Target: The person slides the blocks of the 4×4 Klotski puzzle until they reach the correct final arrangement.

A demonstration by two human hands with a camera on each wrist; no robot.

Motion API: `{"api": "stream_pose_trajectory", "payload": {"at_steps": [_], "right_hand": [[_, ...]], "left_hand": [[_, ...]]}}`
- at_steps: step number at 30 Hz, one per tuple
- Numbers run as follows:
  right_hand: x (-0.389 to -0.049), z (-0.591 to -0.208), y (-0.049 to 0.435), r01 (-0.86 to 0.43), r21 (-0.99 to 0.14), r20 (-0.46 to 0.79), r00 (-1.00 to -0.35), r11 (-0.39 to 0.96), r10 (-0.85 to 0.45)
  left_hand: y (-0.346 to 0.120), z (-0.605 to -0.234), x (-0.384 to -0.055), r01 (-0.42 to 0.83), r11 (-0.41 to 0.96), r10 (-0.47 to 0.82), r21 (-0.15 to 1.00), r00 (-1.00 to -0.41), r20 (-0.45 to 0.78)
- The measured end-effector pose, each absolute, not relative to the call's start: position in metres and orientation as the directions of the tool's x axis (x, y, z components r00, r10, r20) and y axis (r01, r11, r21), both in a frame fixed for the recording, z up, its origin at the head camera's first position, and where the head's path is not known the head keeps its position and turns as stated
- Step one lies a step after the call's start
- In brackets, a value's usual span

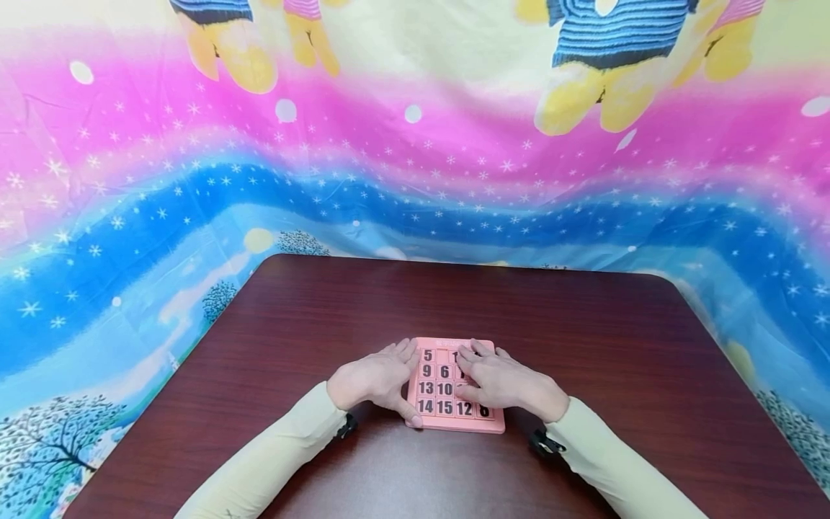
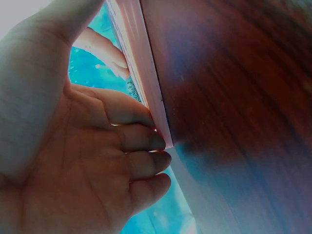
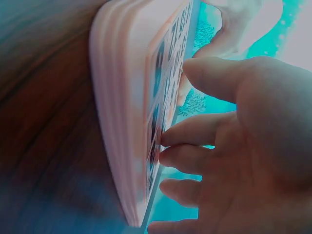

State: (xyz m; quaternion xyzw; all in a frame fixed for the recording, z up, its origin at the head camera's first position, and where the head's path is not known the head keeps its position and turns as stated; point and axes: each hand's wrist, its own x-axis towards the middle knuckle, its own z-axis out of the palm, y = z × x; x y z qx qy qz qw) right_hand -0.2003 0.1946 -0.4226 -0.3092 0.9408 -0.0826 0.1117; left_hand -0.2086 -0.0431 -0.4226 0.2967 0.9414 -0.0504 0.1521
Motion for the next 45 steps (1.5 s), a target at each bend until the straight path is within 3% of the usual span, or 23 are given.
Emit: {"api": "stream_pose_trajectory", "payload": {"at_steps": [13, 27, 45], "right_hand": [[-0.203, -0.421, 0.180, -0.576, -0.234, -0.178, -0.766, 0.783, -0.617], [-0.188, -0.419, 0.231, -0.466, -0.240, -0.175, -0.842, 0.851, -0.510], [-0.187, -0.420, 0.232, -0.468, -0.214, -0.185, -0.842, 0.857, -0.506]], "left_hand": [[-0.044, -0.423, -0.209, 0.574, 0.819, 0.545, 0.008, -0.773, -0.325], [-0.042, -0.420, -0.209, 0.569, 0.823, 0.539, 0.008, -0.775, -0.330], [-0.043, -0.421, -0.207, 0.564, 0.825, 0.536, 0.021, -0.772, -0.341]]}}
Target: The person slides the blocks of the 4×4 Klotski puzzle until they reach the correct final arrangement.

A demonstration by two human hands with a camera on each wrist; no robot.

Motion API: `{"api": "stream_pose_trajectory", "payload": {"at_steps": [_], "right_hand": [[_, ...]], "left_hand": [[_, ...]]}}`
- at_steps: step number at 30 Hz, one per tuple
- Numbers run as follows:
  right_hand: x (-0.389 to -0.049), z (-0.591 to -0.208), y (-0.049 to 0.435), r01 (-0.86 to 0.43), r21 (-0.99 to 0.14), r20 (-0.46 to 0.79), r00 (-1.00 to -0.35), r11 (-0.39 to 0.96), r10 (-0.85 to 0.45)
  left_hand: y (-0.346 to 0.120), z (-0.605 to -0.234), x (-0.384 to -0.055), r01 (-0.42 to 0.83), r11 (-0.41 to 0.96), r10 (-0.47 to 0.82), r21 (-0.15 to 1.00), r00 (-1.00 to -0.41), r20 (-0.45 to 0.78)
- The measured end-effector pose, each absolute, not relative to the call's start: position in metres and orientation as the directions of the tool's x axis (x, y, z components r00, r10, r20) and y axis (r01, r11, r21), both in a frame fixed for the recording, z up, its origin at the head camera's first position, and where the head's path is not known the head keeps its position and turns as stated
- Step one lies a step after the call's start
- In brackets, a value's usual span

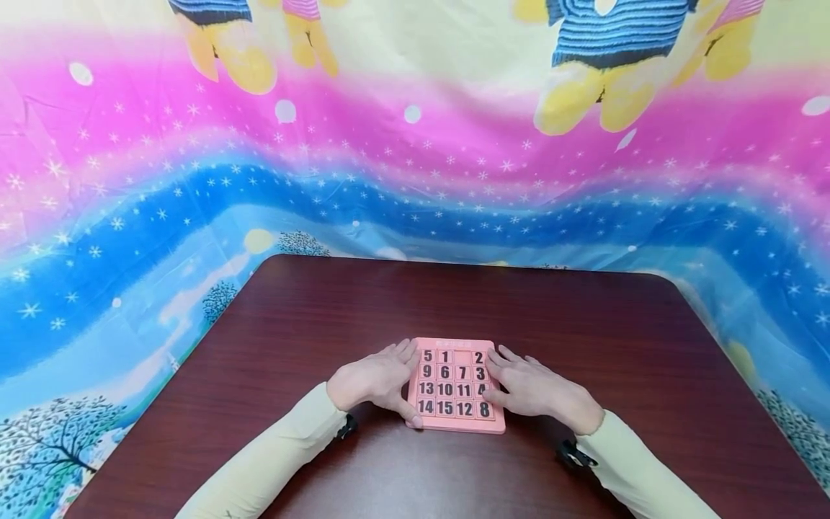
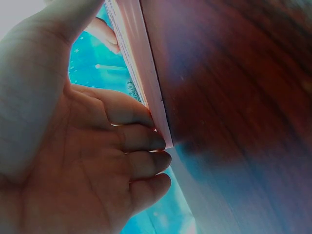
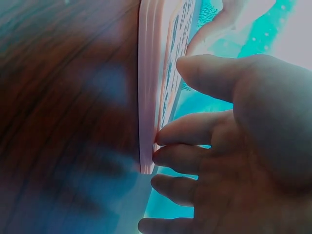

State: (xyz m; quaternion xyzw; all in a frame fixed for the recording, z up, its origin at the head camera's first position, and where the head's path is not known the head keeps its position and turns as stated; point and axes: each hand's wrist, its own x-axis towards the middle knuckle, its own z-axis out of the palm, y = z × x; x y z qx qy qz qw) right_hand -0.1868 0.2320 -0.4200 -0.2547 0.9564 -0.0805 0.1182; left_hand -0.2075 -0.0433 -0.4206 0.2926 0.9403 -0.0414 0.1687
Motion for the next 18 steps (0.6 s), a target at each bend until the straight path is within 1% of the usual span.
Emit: {"api": "stream_pose_trajectory", "payload": {"at_steps": [10, 18], "right_hand": [[-0.189, -0.419, 0.220, -0.457, -0.207, -0.206, -0.844, 0.865, -0.495], [-0.193, -0.422, 0.208, -0.501, -0.230, -0.192, -0.817, 0.834, -0.544]], "left_hand": [[-0.043, -0.423, -0.209, 0.572, 0.820, 0.545, 0.025, -0.767, -0.338], [-0.043, -0.422, -0.208, 0.574, 0.819, 0.549, 0.027, -0.767, -0.332]]}}
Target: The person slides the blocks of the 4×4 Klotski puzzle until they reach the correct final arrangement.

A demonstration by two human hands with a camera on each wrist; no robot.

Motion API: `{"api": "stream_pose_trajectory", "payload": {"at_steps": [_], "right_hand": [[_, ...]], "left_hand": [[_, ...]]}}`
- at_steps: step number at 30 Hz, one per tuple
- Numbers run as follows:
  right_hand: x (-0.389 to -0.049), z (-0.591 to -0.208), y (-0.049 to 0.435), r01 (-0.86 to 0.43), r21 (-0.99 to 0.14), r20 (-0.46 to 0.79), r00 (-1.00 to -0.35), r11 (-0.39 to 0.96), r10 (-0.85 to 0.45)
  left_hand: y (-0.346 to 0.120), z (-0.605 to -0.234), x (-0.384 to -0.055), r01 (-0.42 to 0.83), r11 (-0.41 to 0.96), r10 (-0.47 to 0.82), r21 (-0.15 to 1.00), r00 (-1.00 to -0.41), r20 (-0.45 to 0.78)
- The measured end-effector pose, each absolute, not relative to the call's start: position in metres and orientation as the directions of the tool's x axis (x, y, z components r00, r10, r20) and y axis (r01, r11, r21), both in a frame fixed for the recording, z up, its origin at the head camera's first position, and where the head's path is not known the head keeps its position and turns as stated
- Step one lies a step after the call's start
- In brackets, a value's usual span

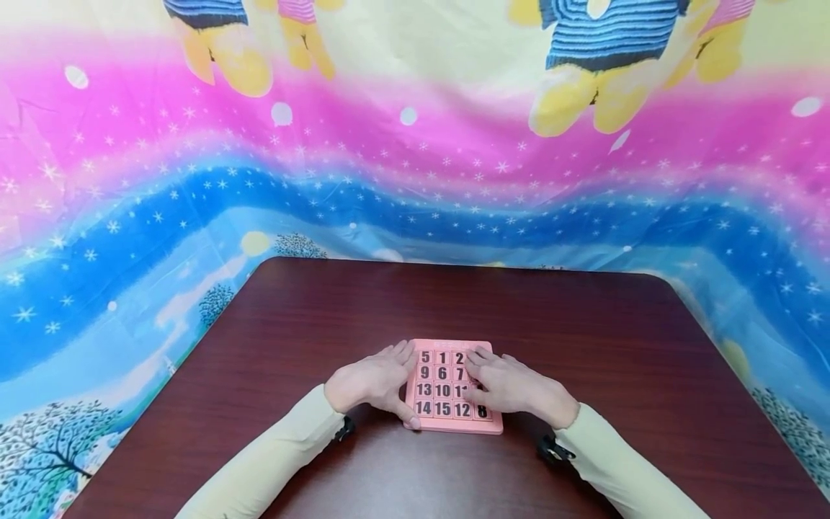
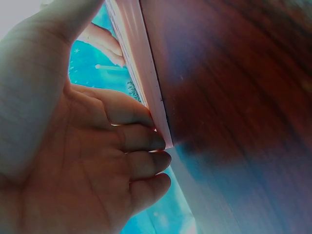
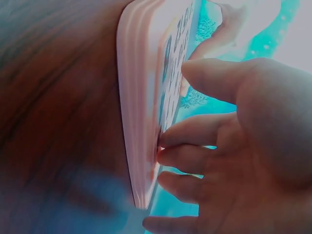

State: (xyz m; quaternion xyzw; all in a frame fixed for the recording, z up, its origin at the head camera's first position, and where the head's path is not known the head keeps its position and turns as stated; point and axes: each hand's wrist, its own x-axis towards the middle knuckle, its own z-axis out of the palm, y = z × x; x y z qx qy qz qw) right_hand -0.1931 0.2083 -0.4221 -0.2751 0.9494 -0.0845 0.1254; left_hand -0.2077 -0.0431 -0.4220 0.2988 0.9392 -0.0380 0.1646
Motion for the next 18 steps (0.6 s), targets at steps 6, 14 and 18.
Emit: {"api": "stream_pose_trajectory", "payload": {"at_steps": [6, 14, 18], "right_hand": [[-0.187, -0.423, 0.211, -0.513, -0.222, -0.178, -0.815, 0.829, -0.552], [-0.166, -0.417, 0.224, -0.501, -0.224, -0.160, -0.828, 0.836, -0.538], [-0.162, -0.418, 0.225, -0.507, -0.230, -0.168, -0.820, 0.831, -0.547]], "left_hand": [[-0.042, -0.421, -0.206, 0.568, 0.822, 0.544, 0.027, -0.772, -0.329], [-0.041, -0.422, -0.208, 0.570, 0.822, 0.538, 0.004, -0.774, -0.335], [-0.043, -0.422, -0.208, 0.569, 0.822, 0.539, 0.008, -0.774, -0.332]]}}
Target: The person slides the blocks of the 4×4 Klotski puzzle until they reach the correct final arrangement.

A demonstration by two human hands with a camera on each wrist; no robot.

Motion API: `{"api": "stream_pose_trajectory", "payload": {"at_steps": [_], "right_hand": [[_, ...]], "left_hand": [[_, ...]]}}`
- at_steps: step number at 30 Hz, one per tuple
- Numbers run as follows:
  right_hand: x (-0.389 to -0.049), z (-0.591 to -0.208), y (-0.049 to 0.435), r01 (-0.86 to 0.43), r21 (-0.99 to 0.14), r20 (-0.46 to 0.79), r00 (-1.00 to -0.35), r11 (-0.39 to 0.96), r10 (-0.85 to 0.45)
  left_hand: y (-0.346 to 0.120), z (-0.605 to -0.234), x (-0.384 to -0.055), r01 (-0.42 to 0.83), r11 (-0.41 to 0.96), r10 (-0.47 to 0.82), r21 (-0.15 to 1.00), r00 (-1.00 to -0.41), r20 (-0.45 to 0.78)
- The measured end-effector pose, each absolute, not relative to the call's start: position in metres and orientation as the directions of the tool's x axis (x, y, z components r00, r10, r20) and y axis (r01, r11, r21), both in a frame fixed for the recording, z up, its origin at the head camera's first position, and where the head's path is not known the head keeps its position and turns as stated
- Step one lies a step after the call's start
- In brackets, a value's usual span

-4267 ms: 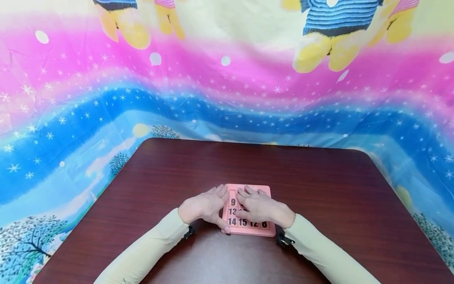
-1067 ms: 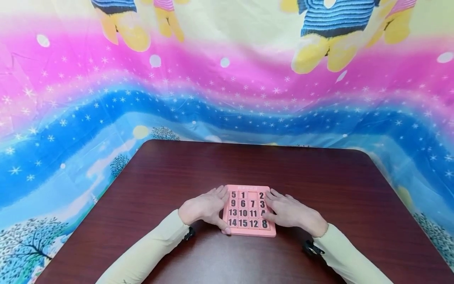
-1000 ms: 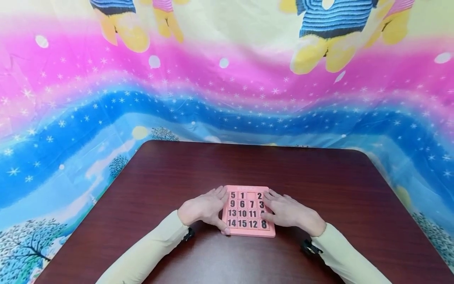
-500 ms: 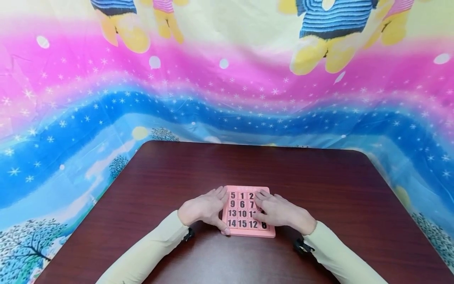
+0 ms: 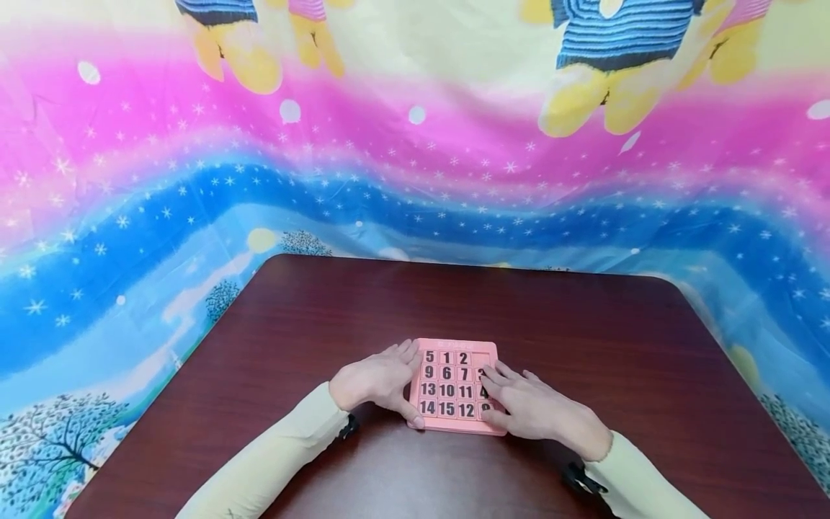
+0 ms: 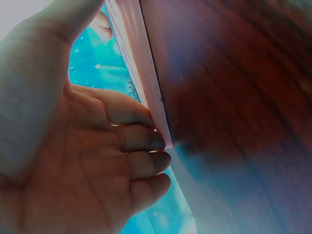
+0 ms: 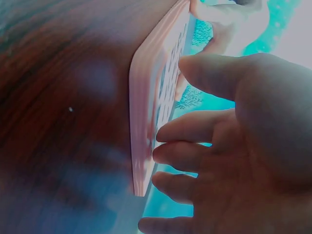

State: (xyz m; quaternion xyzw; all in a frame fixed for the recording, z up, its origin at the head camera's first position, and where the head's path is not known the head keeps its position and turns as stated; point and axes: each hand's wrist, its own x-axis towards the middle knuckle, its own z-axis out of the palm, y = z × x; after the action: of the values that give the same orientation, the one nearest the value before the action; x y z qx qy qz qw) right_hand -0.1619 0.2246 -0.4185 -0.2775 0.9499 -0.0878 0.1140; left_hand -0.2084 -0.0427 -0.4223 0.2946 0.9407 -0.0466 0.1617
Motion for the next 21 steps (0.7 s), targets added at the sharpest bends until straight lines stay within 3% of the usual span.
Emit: {"api": "stream_pose_trajectory", "payload": {"at_steps": [21], "right_hand": [[-0.180, -0.424, 0.219, -0.481, -0.179, -0.182, -0.841, 0.858, -0.509]], "left_hand": [[-0.043, -0.420, -0.208, 0.560, 0.828, 0.533, 0.020, -0.776, -0.338]]}}
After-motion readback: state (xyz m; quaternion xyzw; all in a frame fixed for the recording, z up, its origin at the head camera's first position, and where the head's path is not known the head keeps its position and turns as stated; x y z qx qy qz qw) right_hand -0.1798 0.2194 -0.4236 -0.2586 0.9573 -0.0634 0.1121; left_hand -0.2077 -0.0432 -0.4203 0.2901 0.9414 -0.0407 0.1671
